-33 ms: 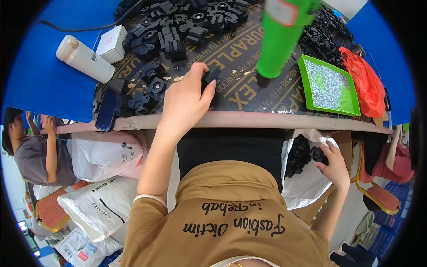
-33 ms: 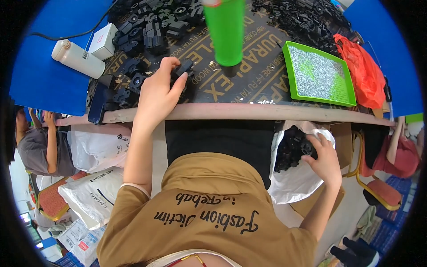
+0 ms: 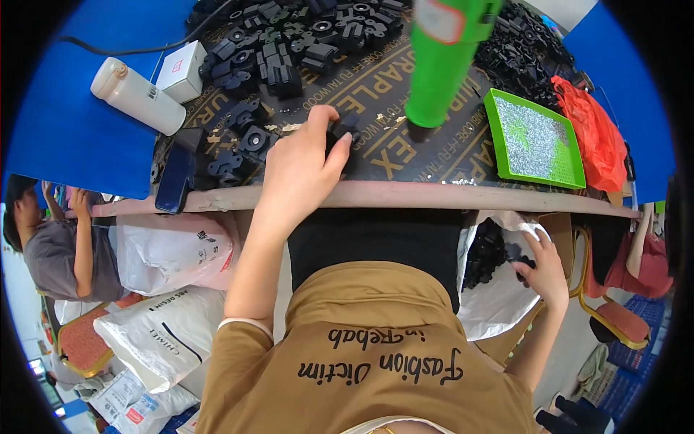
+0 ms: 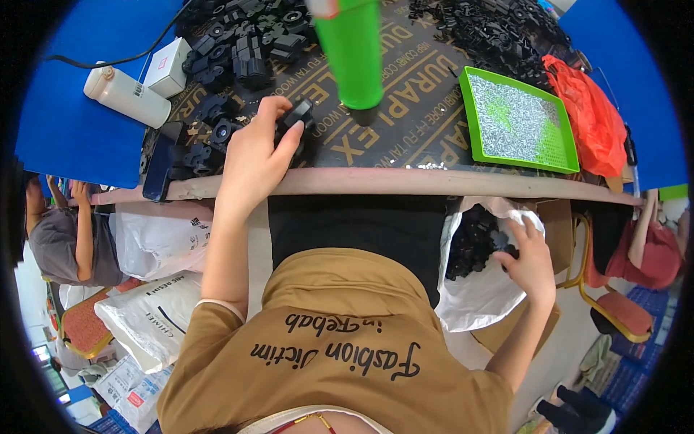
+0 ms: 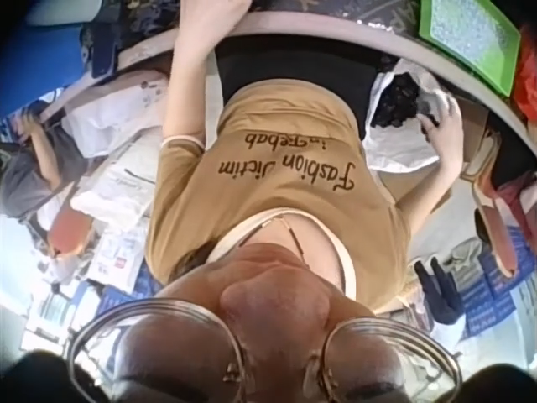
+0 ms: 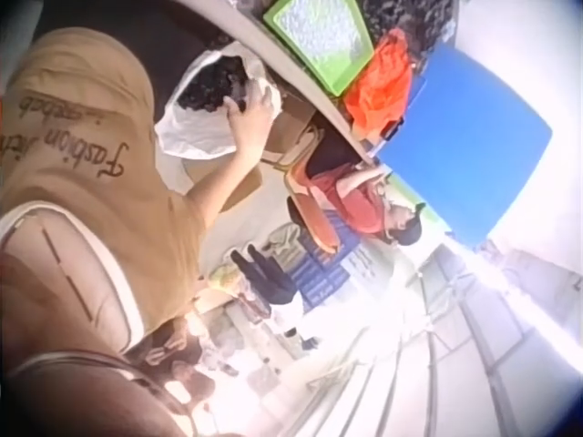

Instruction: Assembling small plastic components at a factory workbench using an electric screwdriver.

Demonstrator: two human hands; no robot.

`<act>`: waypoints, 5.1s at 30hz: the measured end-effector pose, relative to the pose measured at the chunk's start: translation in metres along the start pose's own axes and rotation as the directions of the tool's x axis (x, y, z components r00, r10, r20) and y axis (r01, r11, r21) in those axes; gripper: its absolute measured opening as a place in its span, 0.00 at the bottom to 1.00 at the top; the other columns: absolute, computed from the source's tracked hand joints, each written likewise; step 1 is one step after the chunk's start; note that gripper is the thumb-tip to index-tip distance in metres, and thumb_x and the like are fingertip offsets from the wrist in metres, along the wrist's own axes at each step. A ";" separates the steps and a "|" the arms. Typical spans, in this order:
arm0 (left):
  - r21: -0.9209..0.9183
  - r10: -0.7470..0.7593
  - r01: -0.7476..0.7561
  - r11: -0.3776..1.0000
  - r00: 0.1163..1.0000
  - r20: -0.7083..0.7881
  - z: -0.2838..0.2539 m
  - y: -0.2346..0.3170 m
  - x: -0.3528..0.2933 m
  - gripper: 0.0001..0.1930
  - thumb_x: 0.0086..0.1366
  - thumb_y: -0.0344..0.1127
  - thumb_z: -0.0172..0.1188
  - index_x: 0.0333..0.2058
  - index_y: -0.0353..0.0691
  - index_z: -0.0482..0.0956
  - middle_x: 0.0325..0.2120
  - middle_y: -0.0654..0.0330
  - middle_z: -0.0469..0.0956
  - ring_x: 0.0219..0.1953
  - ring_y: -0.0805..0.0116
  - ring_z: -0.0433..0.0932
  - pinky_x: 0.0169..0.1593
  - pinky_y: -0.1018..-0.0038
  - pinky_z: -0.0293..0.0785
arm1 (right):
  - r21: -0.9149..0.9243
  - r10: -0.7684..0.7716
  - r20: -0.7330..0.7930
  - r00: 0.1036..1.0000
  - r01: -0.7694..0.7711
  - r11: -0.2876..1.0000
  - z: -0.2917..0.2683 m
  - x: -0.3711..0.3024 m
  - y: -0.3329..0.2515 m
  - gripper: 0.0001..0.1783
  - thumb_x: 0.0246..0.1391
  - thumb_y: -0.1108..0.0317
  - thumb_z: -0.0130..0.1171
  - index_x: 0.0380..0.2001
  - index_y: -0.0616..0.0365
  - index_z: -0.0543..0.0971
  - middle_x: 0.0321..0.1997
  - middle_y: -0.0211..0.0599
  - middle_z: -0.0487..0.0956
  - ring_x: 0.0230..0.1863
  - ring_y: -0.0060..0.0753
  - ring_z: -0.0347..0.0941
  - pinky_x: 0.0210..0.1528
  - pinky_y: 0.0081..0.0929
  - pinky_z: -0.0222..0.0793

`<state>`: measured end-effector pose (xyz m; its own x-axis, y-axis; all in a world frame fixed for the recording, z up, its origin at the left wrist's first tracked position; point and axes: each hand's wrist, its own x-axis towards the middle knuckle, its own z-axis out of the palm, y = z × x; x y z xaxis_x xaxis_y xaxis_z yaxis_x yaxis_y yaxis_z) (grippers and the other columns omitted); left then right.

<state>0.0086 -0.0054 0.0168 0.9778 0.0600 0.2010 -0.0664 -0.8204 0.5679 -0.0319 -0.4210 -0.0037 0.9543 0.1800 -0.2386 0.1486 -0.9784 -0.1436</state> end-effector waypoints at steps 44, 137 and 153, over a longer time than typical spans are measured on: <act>0.544 0.082 -0.064 0.837 0.997 -0.010 -0.048 -0.078 -0.008 0.36 0.46 0.64 0.62 0.49 0.46 0.72 0.58 0.47 0.60 0.55 0.44 0.63 0.47 0.57 0.73 | 0.372 -0.058 -0.313 0.948 0.179 0.911 0.138 0.022 -0.032 0.07 0.51 0.72 0.57 0.34 0.61 0.77 0.32 0.42 0.76 0.23 0.38 0.71 0.28 0.29 0.68; -0.252 0.640 -0.654 0.714 0.755 -0.145 0.072 0.029 -0.087 0.29 0.47 0.33 0.69 0.49 0.44 0.71 0.48 0.54 0.65 0.55 0.53 0.65 0.61 0.49 0.58 | 0.977 -0.273 -0.192 0.942 0.157 -0.147 0.075 0.029 -0.169 0.37 0.46 0.75 0.62 0.59 0.55 0.58 0.54 0.35 0.66 0.55 0.28 0.62 0.57 0.25 0.59; -0.343 0.203 -0.560 0.754 0.696 -0.688 -0.042 0.031 0.092 0.39 0.47 0.32 0.71 0.56 0.37 0.58 0.45 0.53 0.70 0.44 0.63 0.74 0.47 0.70 0.71 | 0.304 -0.294 -0.353 0.888 0.406 0.862 0.016 0.041 -0.069 0.12 0.48 0.73 0.59 0.38 0.61 0.77 0.38 0.47 0.78 0.41 0.49 0.73 0.43 0.35 0.68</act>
<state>0.0882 -0.0018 0.0866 0.5302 0.2663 0.8049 -0.6655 -0.4575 0.5897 -0.0076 -0.3442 -0.0191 0.8955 0.4117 0.1693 0.4368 -0.7395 -0.5122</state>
